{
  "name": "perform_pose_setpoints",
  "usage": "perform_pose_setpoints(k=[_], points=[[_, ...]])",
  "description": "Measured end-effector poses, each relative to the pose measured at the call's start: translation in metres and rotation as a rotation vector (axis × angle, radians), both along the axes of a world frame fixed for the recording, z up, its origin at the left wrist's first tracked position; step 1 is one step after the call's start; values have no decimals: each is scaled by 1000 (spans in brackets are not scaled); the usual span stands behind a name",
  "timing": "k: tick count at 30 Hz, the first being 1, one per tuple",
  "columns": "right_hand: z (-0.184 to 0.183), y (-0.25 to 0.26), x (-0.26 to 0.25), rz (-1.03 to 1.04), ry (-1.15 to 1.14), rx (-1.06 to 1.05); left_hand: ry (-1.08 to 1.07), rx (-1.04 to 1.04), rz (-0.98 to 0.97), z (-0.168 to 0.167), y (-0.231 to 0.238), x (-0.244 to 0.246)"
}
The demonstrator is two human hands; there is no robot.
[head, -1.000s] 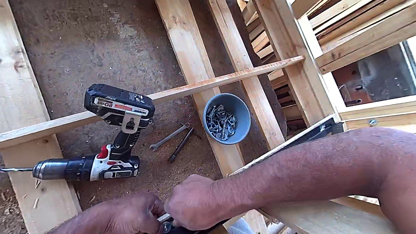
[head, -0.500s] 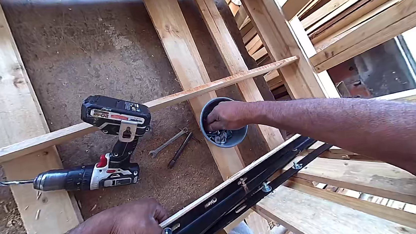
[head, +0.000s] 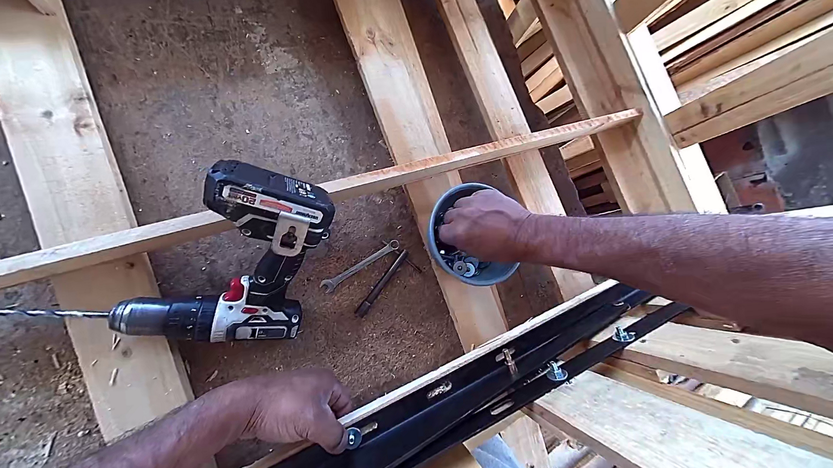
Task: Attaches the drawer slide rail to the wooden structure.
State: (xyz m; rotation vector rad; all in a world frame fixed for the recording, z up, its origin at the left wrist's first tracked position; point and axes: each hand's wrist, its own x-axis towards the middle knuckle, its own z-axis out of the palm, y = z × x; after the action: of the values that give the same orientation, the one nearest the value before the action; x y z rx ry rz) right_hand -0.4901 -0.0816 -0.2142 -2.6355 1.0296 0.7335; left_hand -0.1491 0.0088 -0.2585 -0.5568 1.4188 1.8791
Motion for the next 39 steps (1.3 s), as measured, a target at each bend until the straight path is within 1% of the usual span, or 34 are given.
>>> perform_pose_setpoints(k=[2, 7, 10, 13, 15, 17, 20, 23, 25, 26, 27, 29, 32, 34, 39], points=[[-4, -4, -8, 71, -42, -25, 2, -6, 4, 3, -2, -1], [-1, -7, -21, 136, -109, -29, 53, -36, 93, -1, 5, 0], [-7, -5, -18, 75, -134, -30, 65, -37, 92, 1, 6, 3], [-12, -9, -13, -26, -104, -15, 79, -45, 90, -4, 7, 4], [-17, -9, -15, -114, -151, 1, 73, -27, 110, -6, 8, 5], [-21, -8, -17, -155, -210, 9, 79, -25, 116, -6, 8, 6], [-20, -11, -19, -134, -254, 17, 91, -33, 102, -6, 7, 7], [2, -16, -18, -108, -304, 20, 127, -23, 136, -10, 9, 9], [24, -12, -4, -34, -413, -8, 148, -5, 150, -11, 9, 10], [35, -6, 10, 5, -484, -4, 147, 16, 161, -11, 9, 11], [45, 5, 31, 46, -554, 24, 140, 46, 180, -11, 9, 12], [53, 34, 76, 167, -635, 163, 88, 145, 278, -11, 10, 14], [30, 75, 123, 376, -634, 405, -80, 330, 455, -11, 12, 19], [14, 95, 137, 440, -613, 494, -145, 395, 500, -14, 15, 20], [2, 108, 143, 469, -586, 498, -77, 372, 489, -24, 19, 19]])
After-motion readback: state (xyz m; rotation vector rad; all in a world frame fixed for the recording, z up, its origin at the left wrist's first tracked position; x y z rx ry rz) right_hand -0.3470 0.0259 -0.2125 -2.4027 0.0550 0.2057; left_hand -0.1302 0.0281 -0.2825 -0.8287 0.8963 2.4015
